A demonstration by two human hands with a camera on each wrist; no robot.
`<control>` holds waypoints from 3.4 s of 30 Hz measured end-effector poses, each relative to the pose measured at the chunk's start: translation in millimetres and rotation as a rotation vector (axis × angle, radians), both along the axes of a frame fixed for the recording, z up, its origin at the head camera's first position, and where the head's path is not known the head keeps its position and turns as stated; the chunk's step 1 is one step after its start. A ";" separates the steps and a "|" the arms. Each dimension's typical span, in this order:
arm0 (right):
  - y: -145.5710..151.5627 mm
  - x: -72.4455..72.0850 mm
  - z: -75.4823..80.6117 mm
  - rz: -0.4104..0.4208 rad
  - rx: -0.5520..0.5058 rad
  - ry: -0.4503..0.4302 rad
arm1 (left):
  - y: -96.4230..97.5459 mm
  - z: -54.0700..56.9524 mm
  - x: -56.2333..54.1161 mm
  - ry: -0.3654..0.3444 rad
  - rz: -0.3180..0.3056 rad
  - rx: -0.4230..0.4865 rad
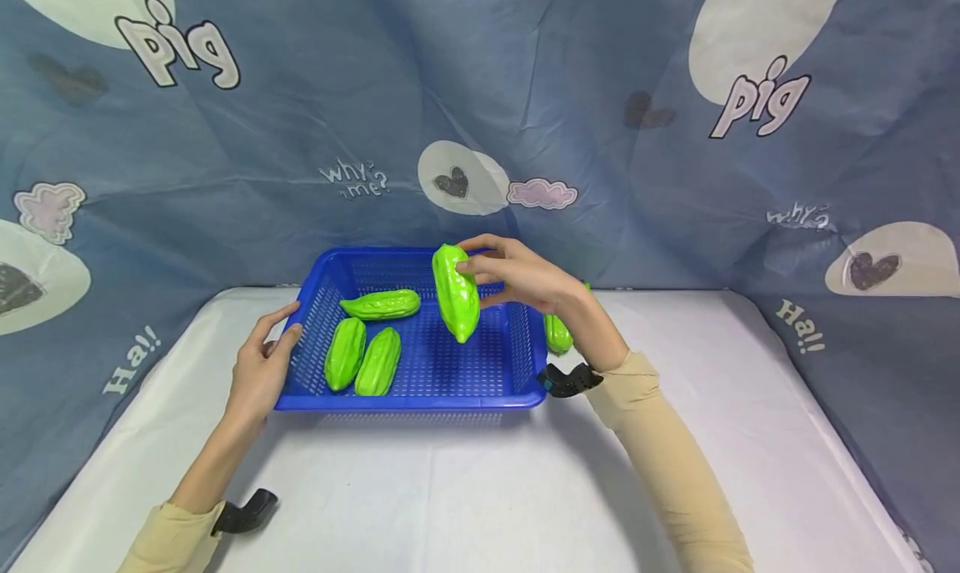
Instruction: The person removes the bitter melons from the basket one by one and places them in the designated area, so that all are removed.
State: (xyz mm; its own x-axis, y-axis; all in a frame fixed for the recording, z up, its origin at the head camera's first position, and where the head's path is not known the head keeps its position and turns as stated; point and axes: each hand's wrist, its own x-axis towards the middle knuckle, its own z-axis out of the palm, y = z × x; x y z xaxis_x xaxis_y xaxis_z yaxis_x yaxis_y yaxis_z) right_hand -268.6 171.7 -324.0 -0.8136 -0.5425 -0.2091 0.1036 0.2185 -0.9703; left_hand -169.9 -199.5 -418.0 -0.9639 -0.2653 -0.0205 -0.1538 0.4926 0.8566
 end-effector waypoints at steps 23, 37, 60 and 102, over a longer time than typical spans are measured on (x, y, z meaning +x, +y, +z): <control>89.5 18.2 -16.1 -0.191 -0.043 -0.039 | -1.4 -1.0 0.3 -0.009 0.005 -0.006; 133.2 19.8 -36.0 -0.278 -0.058 -0.050 | -0.1 -1.8 0.7 -0.004 0.006 0.005; 189.7 15.1 -77.0 -0.367 0.072 -0.069 | 0.5 -1.0 -0.7 -0.017 0.001 0.006; 204.3 9.4 -110.3 -0.433 0.330 -0.044 | 1.6 -1.2 1.3 0.003 0.007 -0.007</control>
